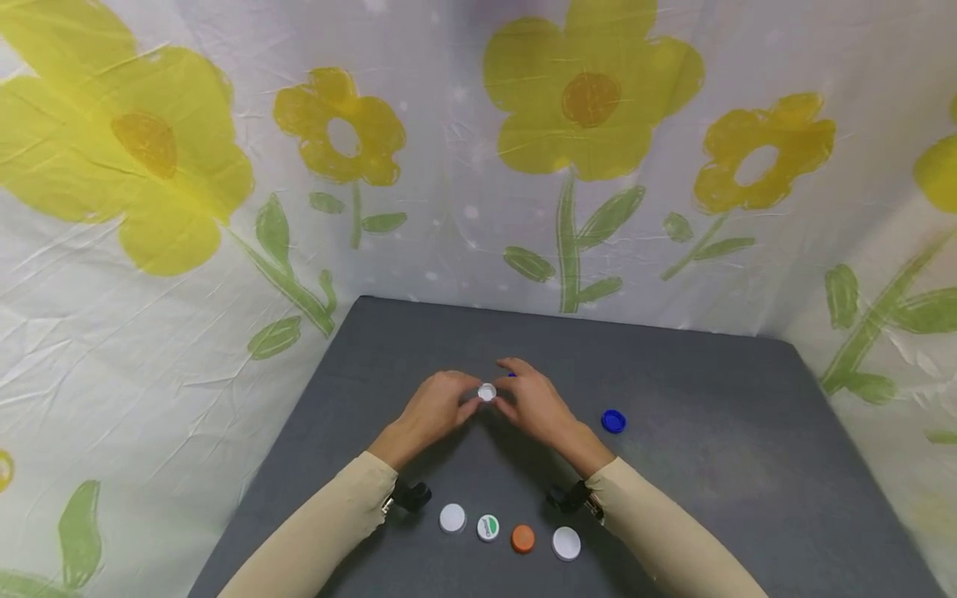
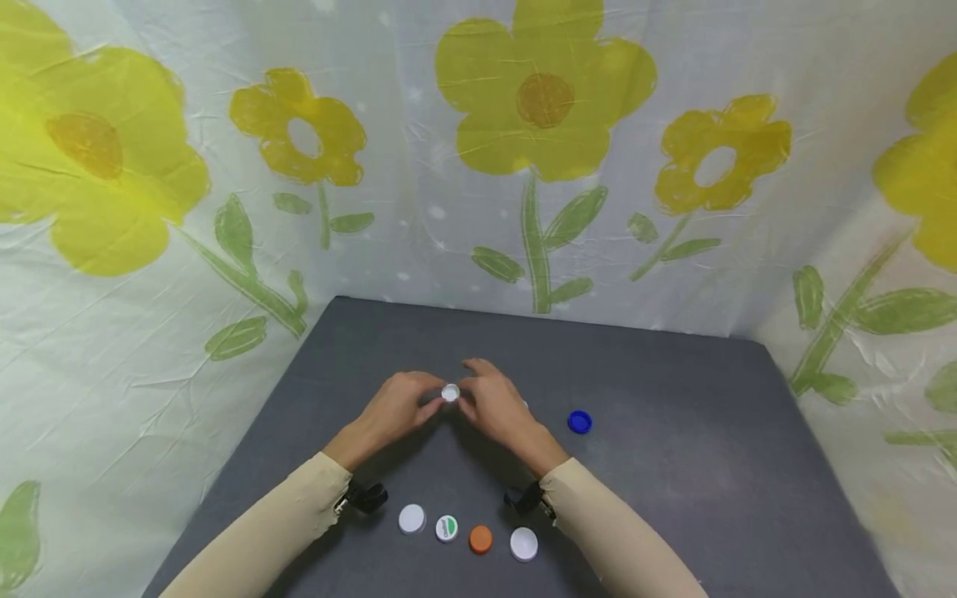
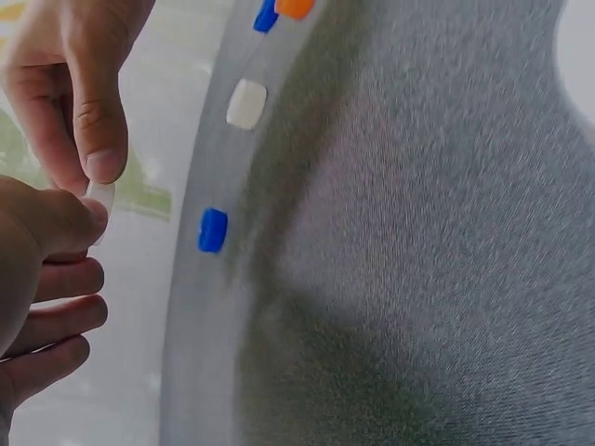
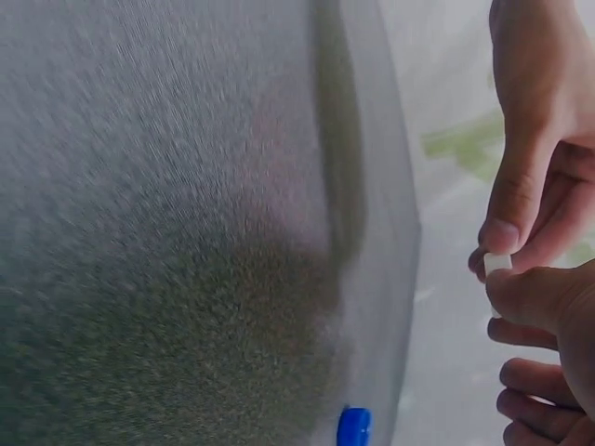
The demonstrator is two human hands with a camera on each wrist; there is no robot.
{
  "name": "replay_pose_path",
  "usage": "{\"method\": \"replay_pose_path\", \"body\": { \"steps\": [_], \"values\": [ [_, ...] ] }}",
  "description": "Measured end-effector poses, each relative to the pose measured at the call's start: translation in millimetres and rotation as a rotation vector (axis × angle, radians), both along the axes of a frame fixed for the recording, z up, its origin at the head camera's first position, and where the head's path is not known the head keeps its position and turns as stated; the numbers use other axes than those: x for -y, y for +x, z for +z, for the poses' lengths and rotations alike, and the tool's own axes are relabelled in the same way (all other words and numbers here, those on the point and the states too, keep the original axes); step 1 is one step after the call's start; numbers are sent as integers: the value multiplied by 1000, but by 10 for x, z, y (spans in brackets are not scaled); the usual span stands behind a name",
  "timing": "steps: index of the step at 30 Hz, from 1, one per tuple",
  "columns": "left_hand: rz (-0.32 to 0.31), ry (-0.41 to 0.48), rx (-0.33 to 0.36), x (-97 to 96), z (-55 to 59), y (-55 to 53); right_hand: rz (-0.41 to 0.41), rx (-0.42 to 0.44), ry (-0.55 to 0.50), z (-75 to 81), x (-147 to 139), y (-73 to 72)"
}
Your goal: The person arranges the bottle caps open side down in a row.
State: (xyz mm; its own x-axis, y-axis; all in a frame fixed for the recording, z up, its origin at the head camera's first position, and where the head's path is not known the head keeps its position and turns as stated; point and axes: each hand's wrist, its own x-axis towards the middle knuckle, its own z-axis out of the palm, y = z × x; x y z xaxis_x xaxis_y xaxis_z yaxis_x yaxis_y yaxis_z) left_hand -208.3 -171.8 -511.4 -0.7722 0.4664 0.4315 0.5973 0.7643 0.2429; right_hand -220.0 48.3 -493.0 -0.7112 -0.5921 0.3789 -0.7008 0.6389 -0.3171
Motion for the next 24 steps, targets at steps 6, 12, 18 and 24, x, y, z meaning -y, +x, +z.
{"method": "replay_pose_path", "body": {
  "steps": [6,12,18,24],
  "values": [
    [-42,17,-20,-27,103,162,12,-6,-34,66,-95,172],
    [-72,58,-8,-57,176,290,19,-7,-49,123,-173,323],
    [-123,83,-21,-94,203,401,10,-7,-107,73,-250,462],
    [-153,47,-39,-116,186,463,13,9,-119,-32,-308,544]
  ]
}}
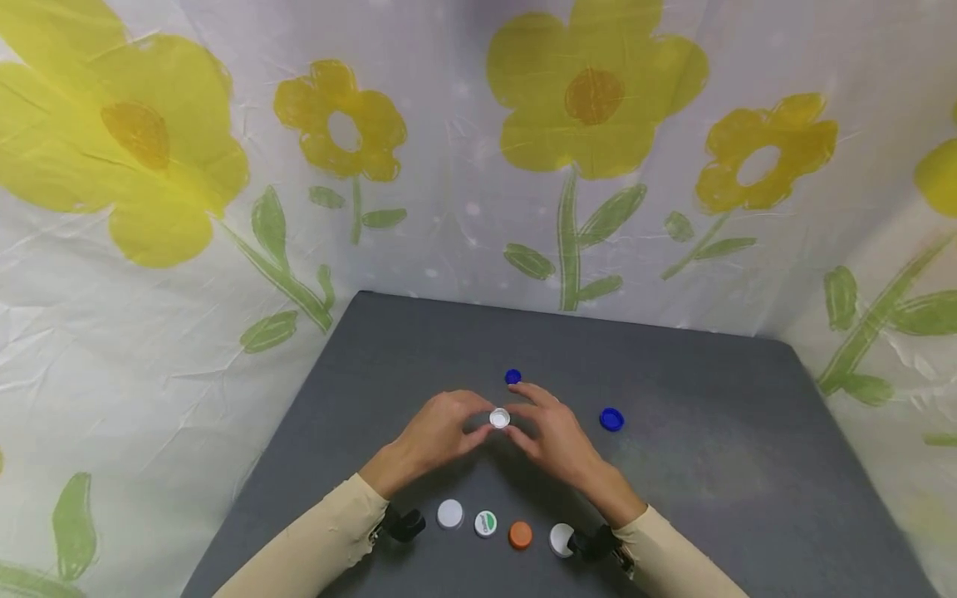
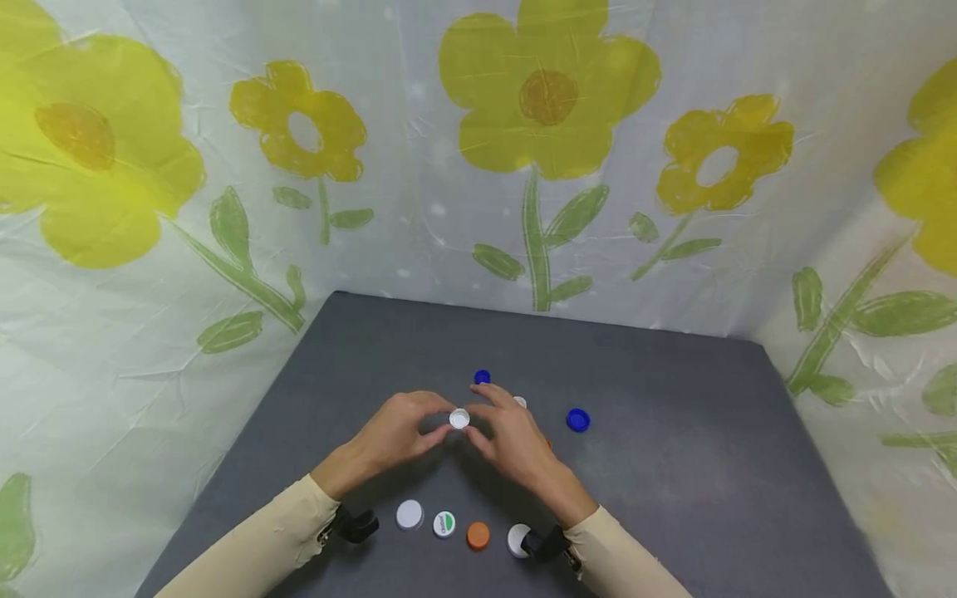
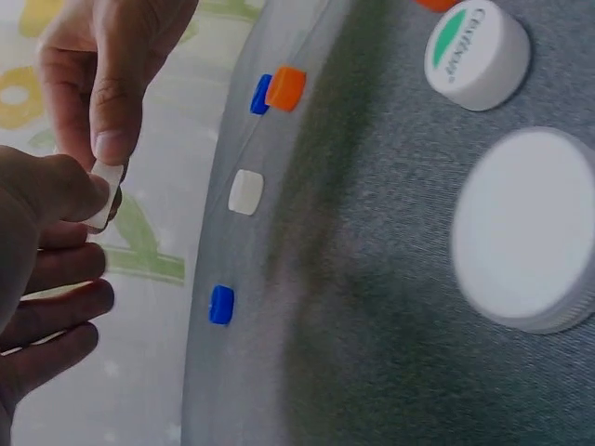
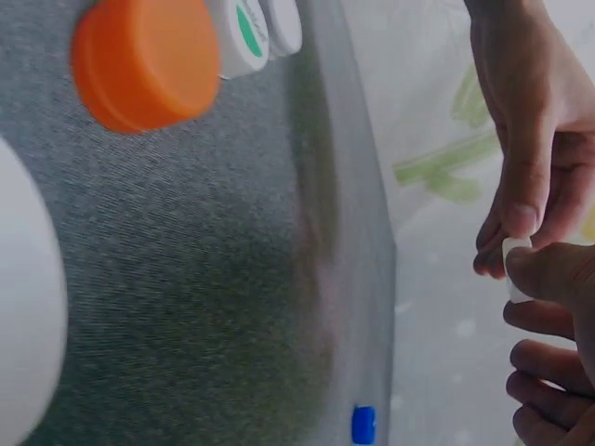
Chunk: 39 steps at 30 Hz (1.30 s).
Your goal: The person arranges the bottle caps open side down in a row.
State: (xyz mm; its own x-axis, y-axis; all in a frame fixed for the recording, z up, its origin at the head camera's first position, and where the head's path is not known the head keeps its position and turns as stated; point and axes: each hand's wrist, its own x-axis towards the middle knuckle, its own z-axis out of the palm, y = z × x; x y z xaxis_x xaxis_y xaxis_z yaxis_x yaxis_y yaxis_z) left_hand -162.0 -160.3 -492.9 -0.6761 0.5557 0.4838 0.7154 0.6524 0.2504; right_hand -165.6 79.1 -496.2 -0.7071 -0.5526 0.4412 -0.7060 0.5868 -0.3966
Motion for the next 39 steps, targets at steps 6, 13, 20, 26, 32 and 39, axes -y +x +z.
{"method": "replay_pose_path", "body": {
  "steps": [6,13,20,26,32,39],
  "values": [
    [-12,-15,-85,3,-18,42,-12,41,-53,-8,-41,18],
    [-56,-11,-155,-8,-57,41,-15,182,-114,23,-55,39],
    [-79,19,-145,-24,-97,48,-9,250,-138,-15,-46,62],
    [-47,137,5,-30,-106,48,-8,59,-159,-42,-81,49],
    [11,354,343,-55,-68,54,15,-133,-145,-69,-101,35],
    [68,468,627,-85,-20,61,81,-219,-149,-76,-81,51]
  ]
}}
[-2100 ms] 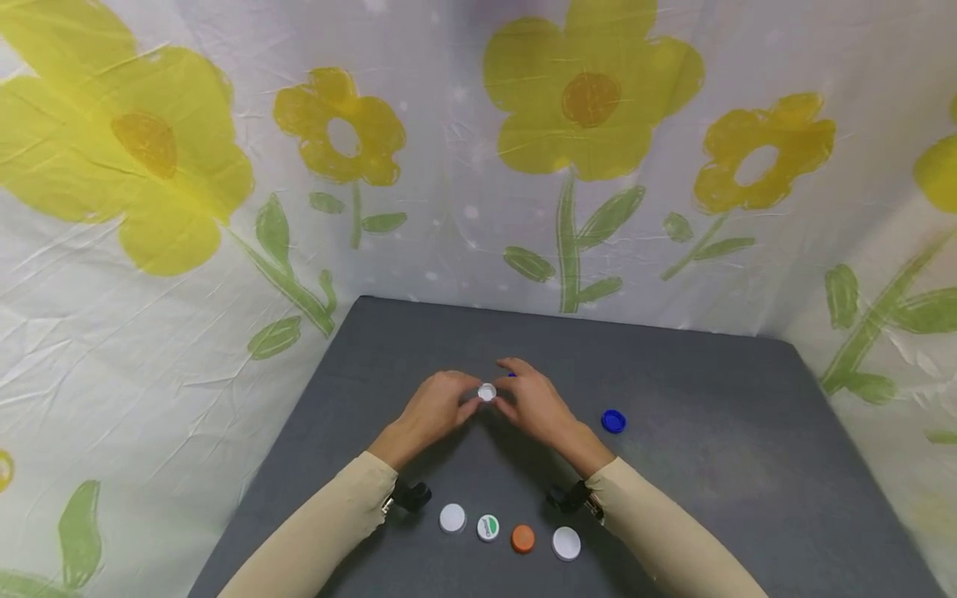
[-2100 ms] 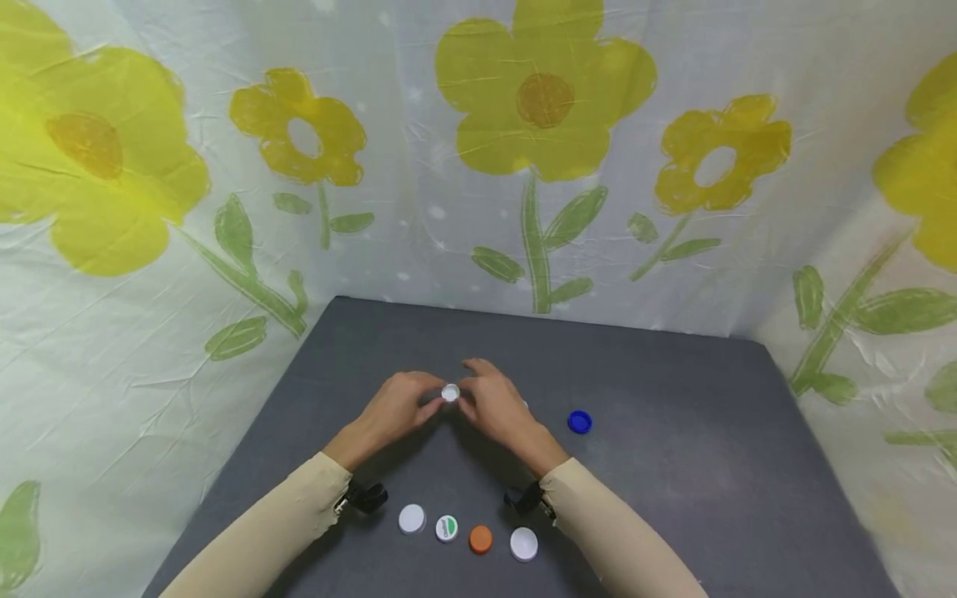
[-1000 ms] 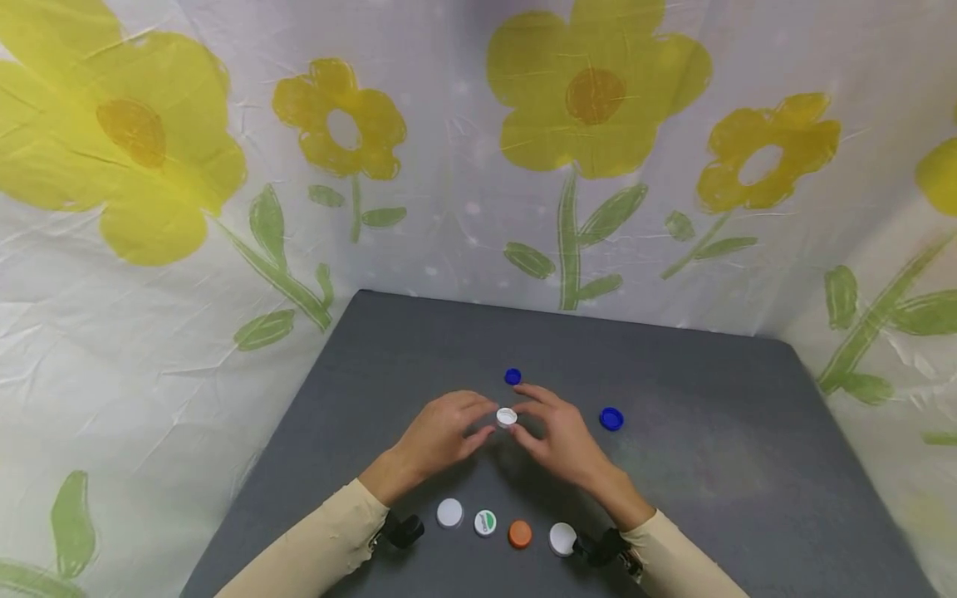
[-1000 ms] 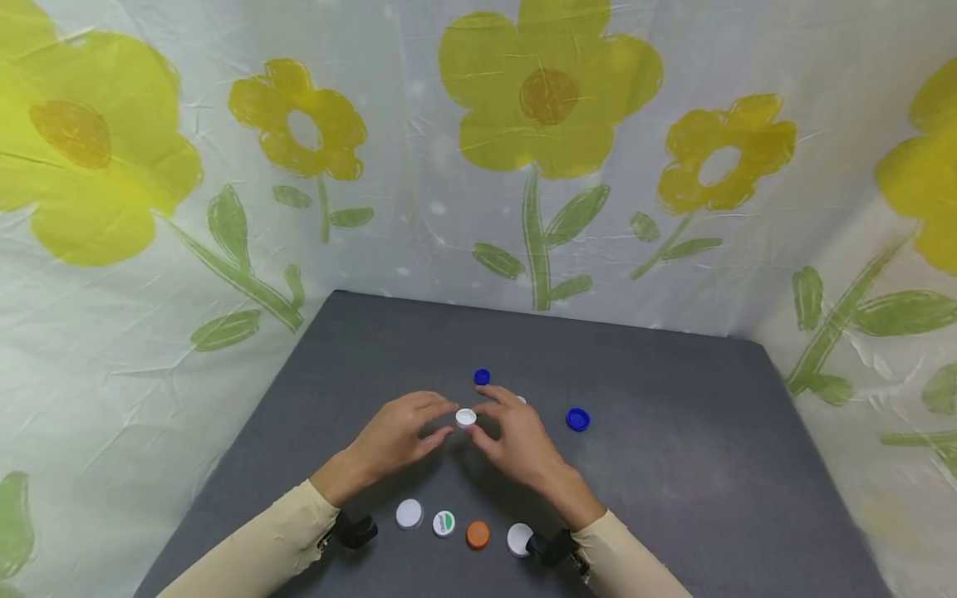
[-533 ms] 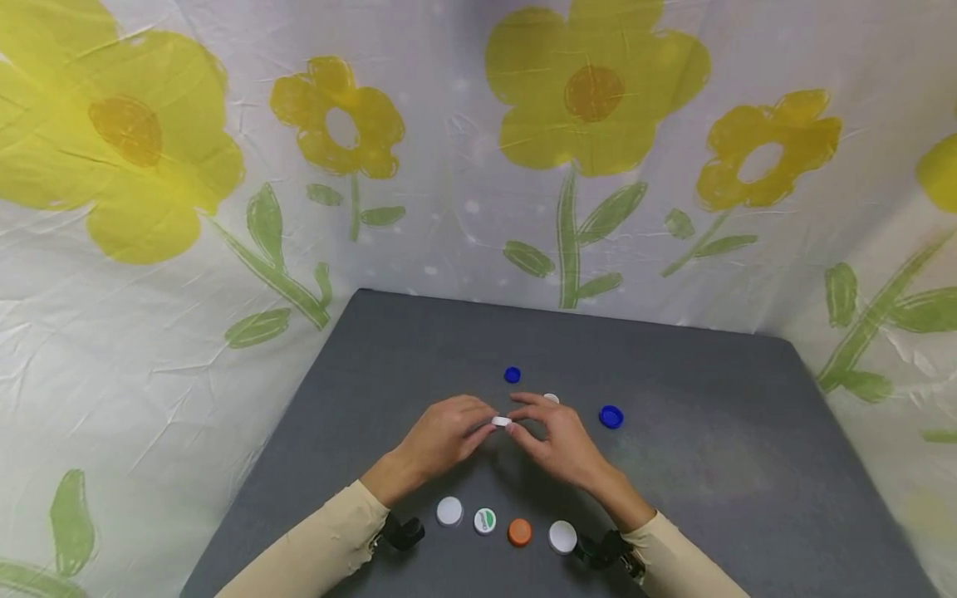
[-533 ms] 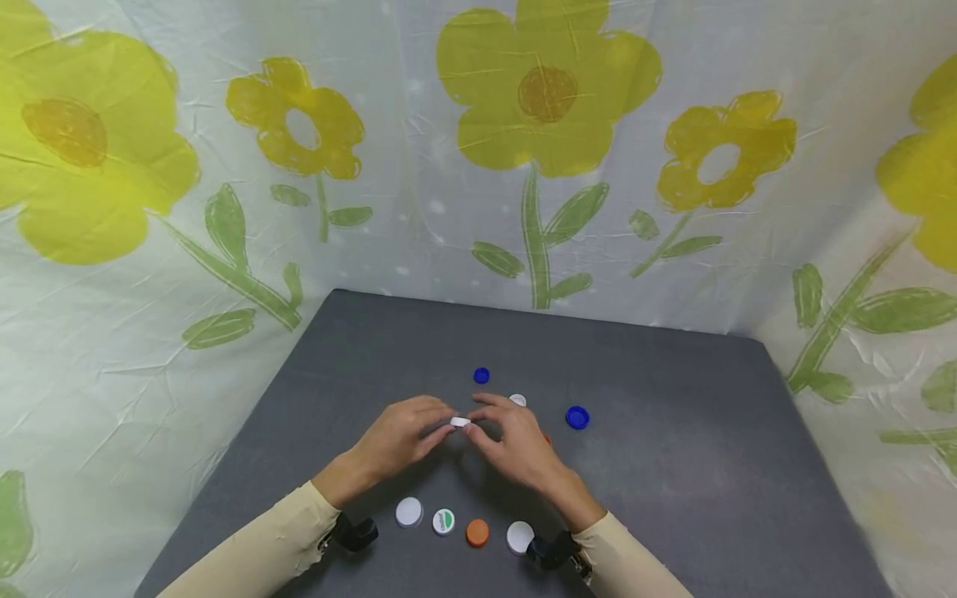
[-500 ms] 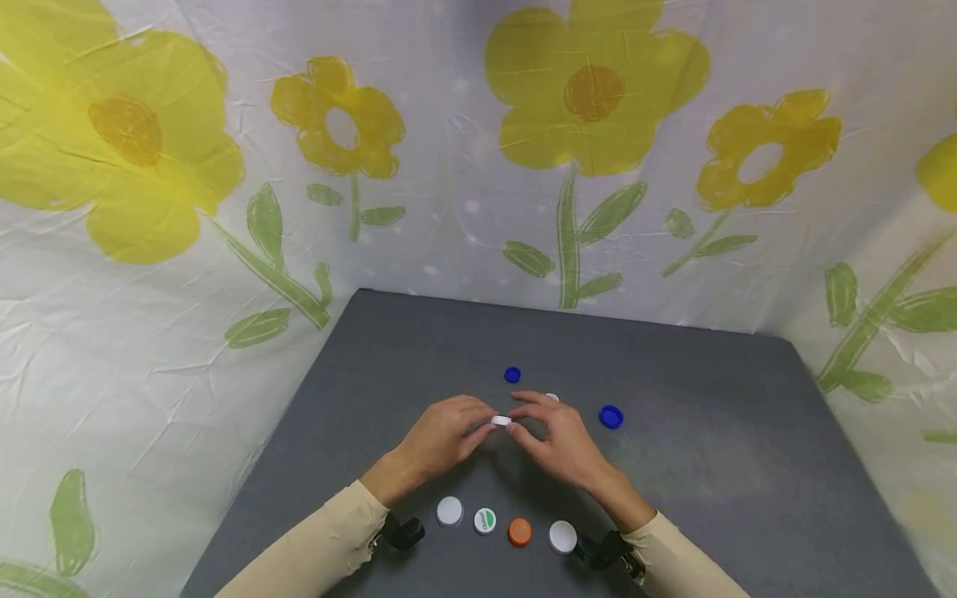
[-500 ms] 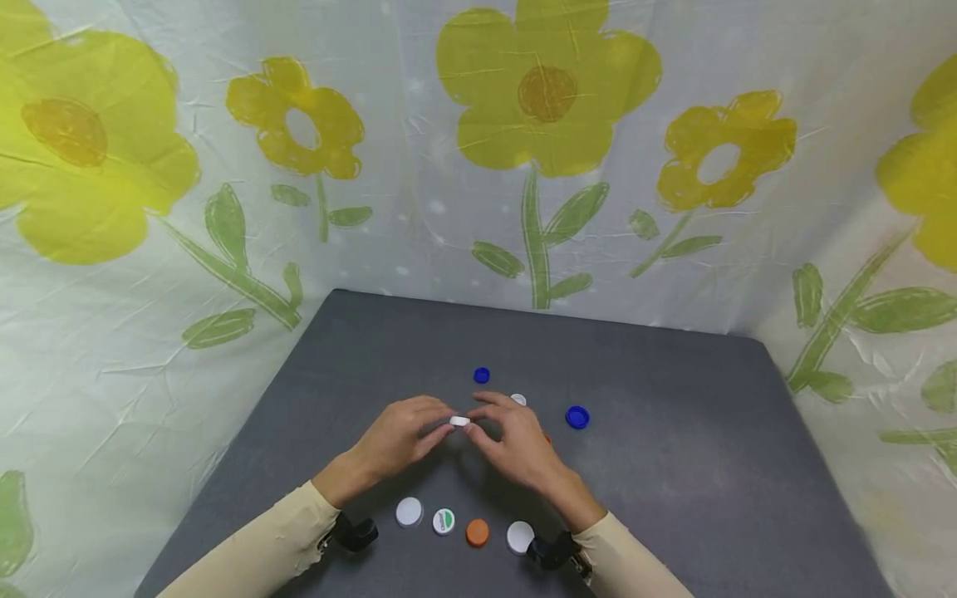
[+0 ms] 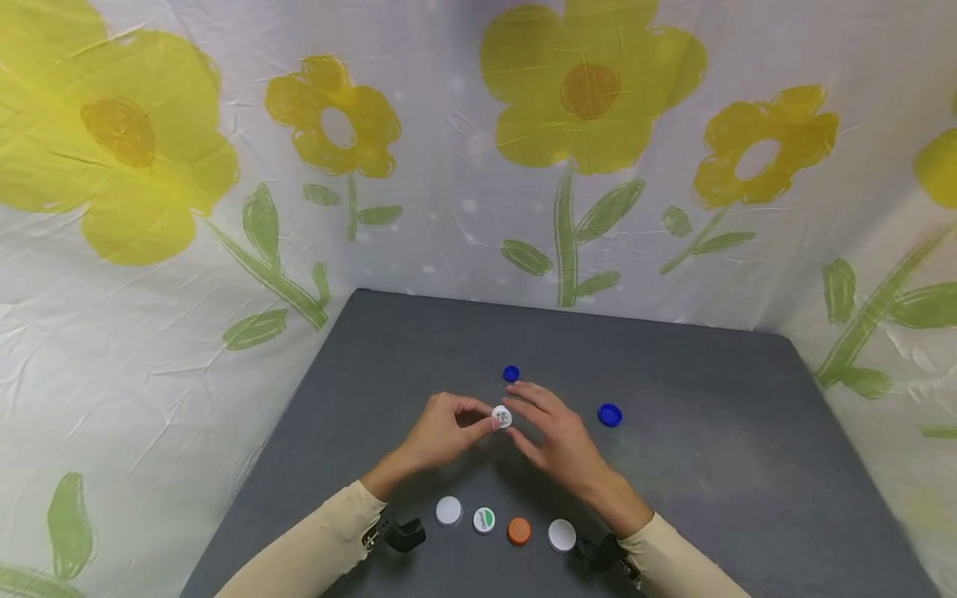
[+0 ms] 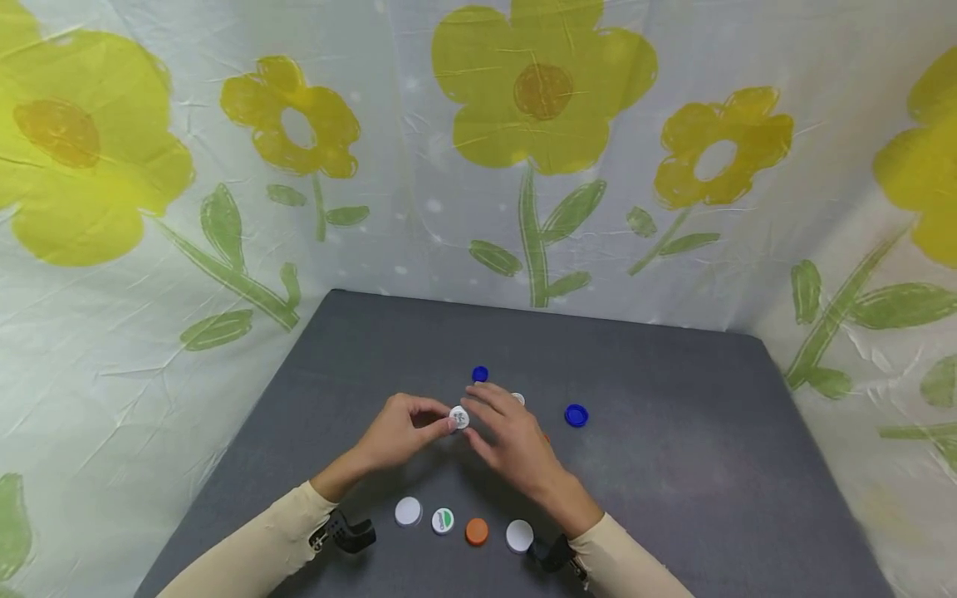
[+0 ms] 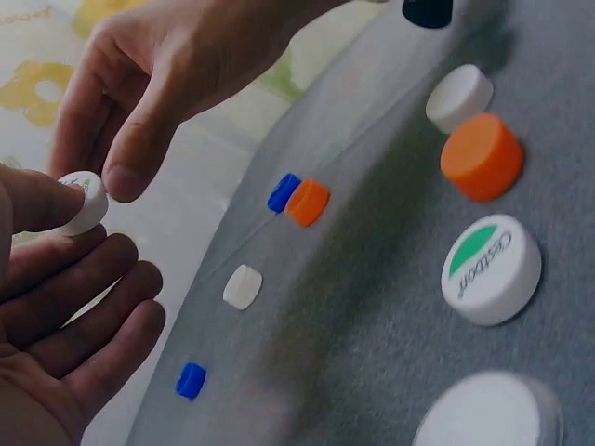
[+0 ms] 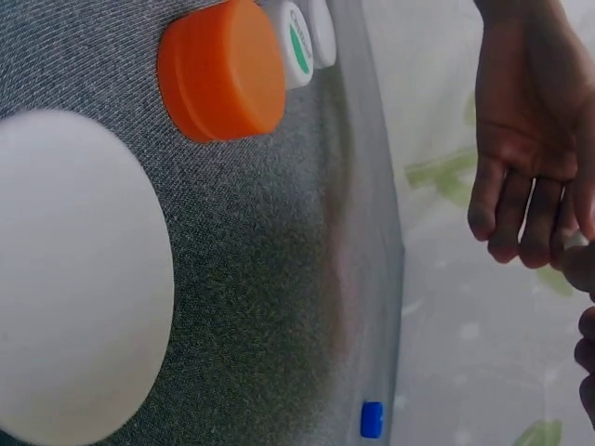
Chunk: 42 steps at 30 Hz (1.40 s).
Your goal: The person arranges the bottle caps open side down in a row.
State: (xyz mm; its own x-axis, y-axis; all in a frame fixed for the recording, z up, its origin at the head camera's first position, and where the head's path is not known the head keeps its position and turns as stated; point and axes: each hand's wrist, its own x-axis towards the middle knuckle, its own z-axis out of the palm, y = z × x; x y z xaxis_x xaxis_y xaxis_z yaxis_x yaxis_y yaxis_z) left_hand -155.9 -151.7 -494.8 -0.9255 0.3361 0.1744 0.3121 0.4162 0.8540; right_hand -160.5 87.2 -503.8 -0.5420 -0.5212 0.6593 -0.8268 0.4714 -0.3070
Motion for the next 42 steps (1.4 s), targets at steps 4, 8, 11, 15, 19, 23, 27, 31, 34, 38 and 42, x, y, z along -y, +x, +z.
{"method": "replay_pose_path", "body": {
  "steps": [4,8,11,15,19,23,27,31,34,38,42],
  "values": [
    [-4,-1,42,3,3,16,-1,-15,-3,7,14,15],
    [7,-43,-50,20,-22,34,-19,28,-11,12,14,24],
    [8,-69,-178,40,-35,40,-26,65,-29,20,14,23],
    [-13,-112,-319,66,-40,32,-23,97,-40,31,33,22],
    [-47,-192,-412,107,-33,20,-23,101,-27,46,86,21],
    [-62,-276,-482,180,-12,22,-36,113,2,73,165,26],
    [-77,-348,-514,275,-21,29,-56,146,82,78,257,43],
    [-113,-429,-503,362,-54,50,-61,197,188,51,329,76],
    [-151,-486,-477,415,-90,65,-40,227,242,10,375,90],
    [-187,-542,-430,491,-132,78,-4,243,288,-38,474,82],
    [-194,-583,-376,551,-168,86,31,257,326,-83,585,64]
  ]
}}
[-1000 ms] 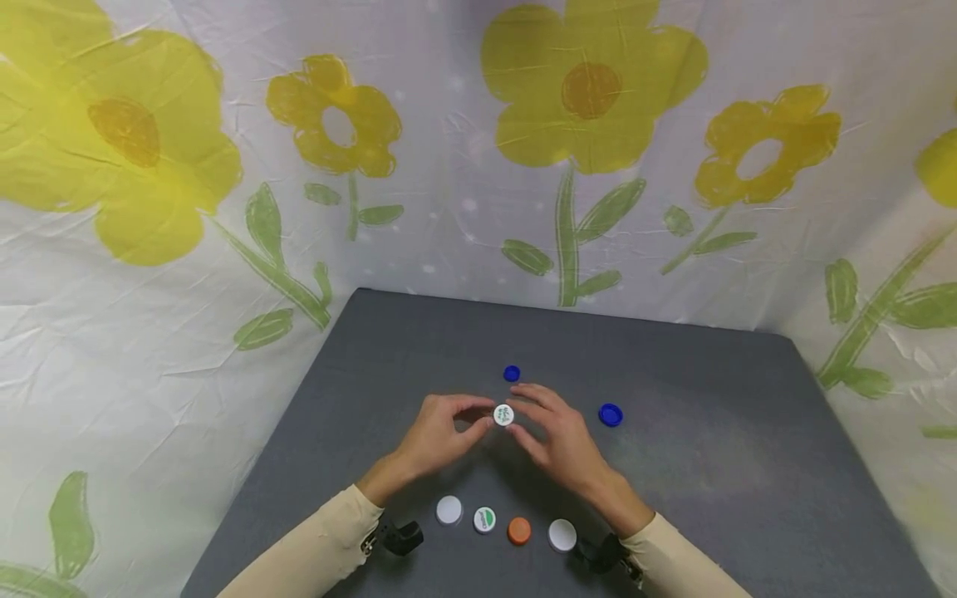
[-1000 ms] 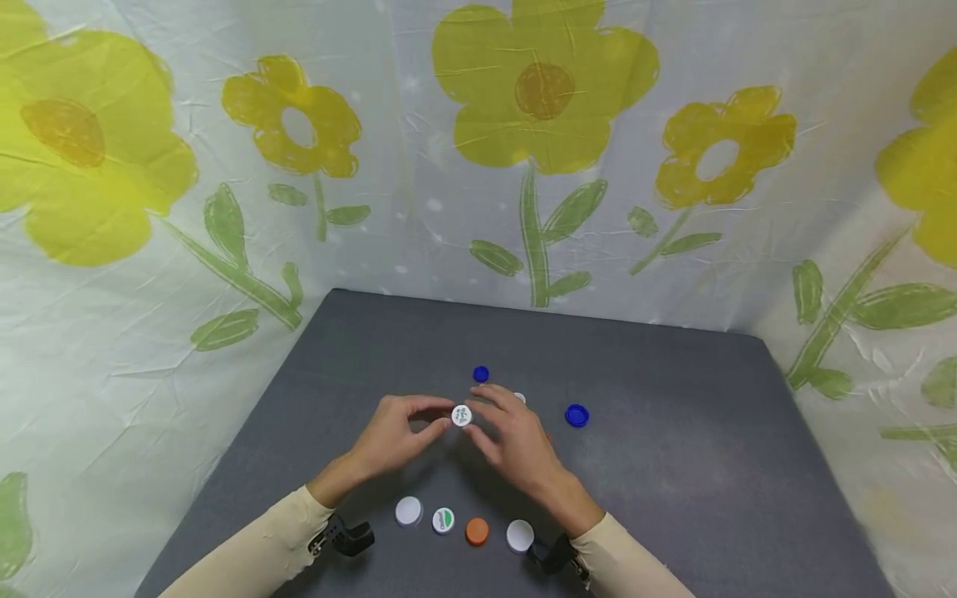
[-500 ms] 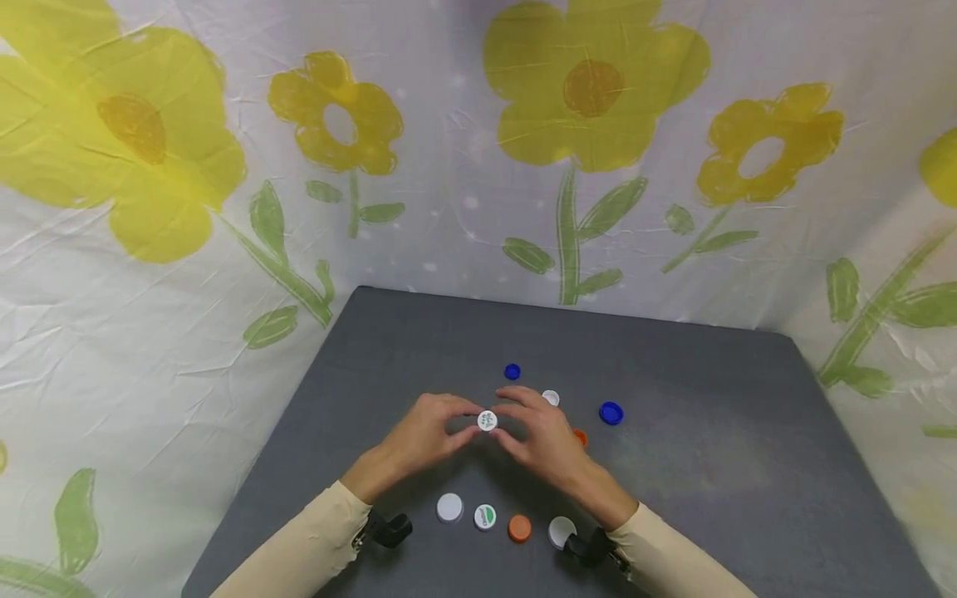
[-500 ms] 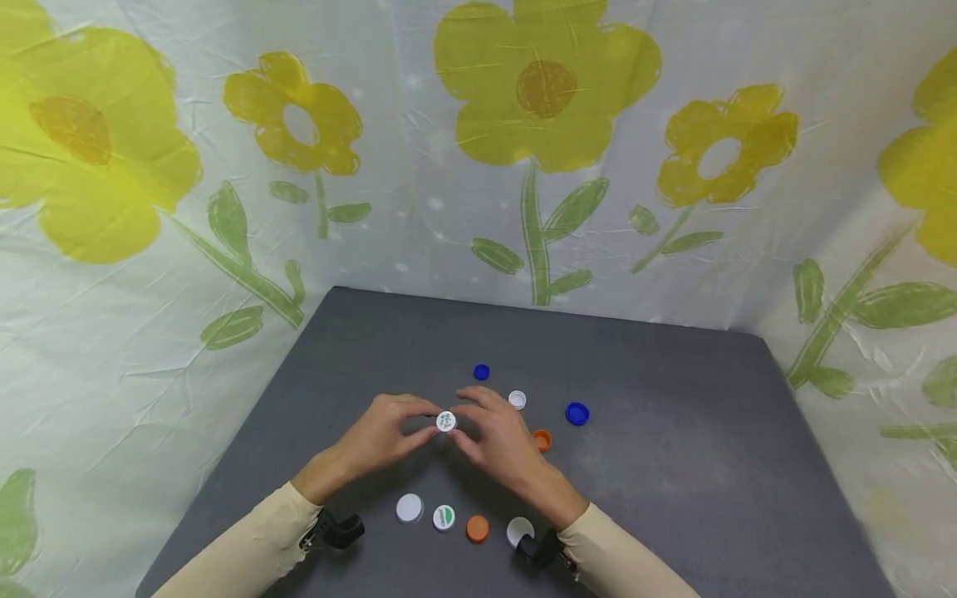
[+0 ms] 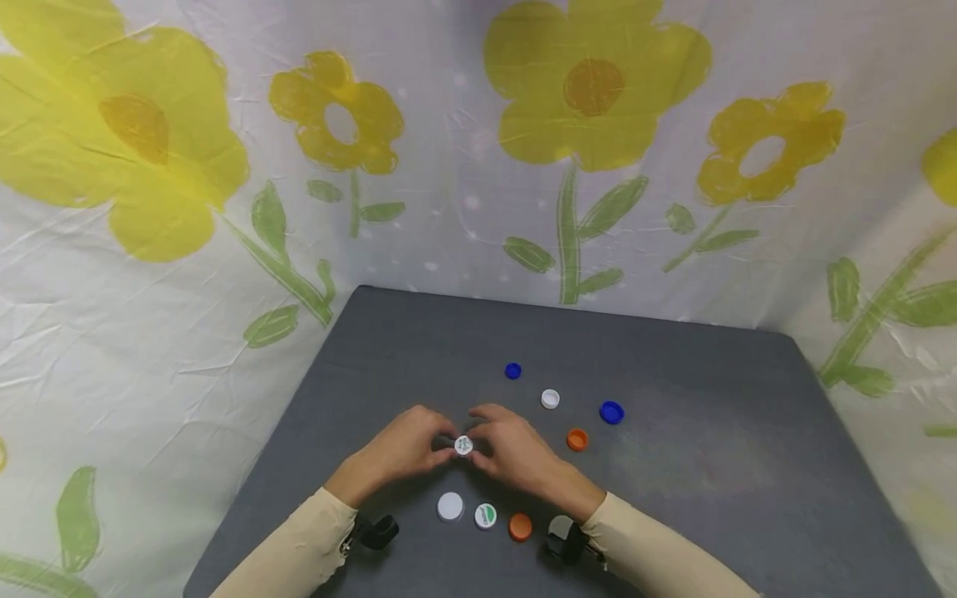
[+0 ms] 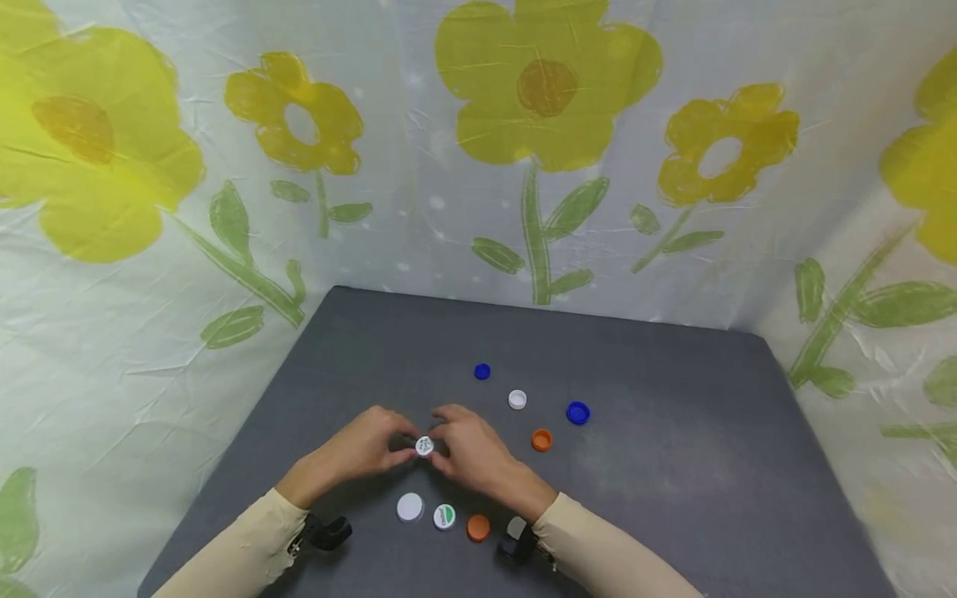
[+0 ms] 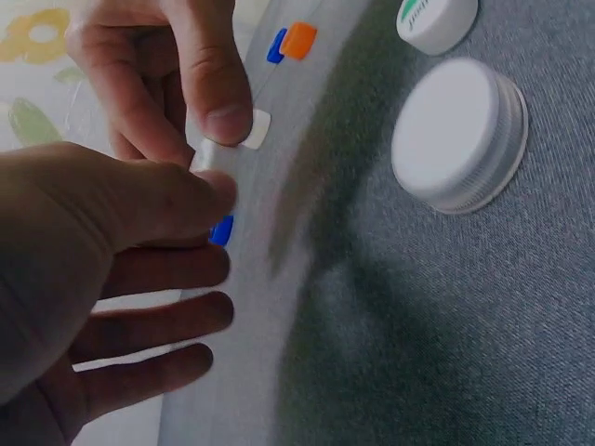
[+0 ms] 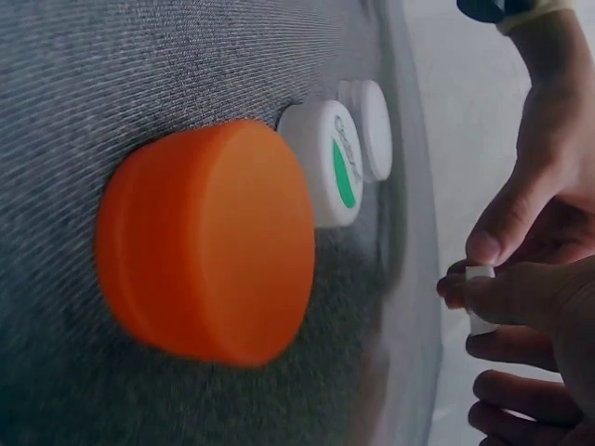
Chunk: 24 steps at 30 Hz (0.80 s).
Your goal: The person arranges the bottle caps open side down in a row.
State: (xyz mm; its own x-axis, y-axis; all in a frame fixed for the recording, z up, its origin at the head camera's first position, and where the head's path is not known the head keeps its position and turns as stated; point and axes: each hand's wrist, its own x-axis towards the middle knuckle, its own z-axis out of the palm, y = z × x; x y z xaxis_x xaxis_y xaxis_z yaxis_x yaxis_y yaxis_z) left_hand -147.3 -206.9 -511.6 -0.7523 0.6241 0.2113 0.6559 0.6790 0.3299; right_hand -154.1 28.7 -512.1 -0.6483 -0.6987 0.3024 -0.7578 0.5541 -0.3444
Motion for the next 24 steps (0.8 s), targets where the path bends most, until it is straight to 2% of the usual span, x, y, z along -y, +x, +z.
{"method": "replay_pose_path", "body": {
  "steps": [9,16,24],
  "values": [
    [20,-93,34,-2,-68,45,33,28,101,-102,94,20],
    [14,-191,-3,-52,-118,73,50,24,138,-146,108,36],
    [48,-236,-66,-93,-157,133,38,-24,179,-171,131,72]
  ]
}}
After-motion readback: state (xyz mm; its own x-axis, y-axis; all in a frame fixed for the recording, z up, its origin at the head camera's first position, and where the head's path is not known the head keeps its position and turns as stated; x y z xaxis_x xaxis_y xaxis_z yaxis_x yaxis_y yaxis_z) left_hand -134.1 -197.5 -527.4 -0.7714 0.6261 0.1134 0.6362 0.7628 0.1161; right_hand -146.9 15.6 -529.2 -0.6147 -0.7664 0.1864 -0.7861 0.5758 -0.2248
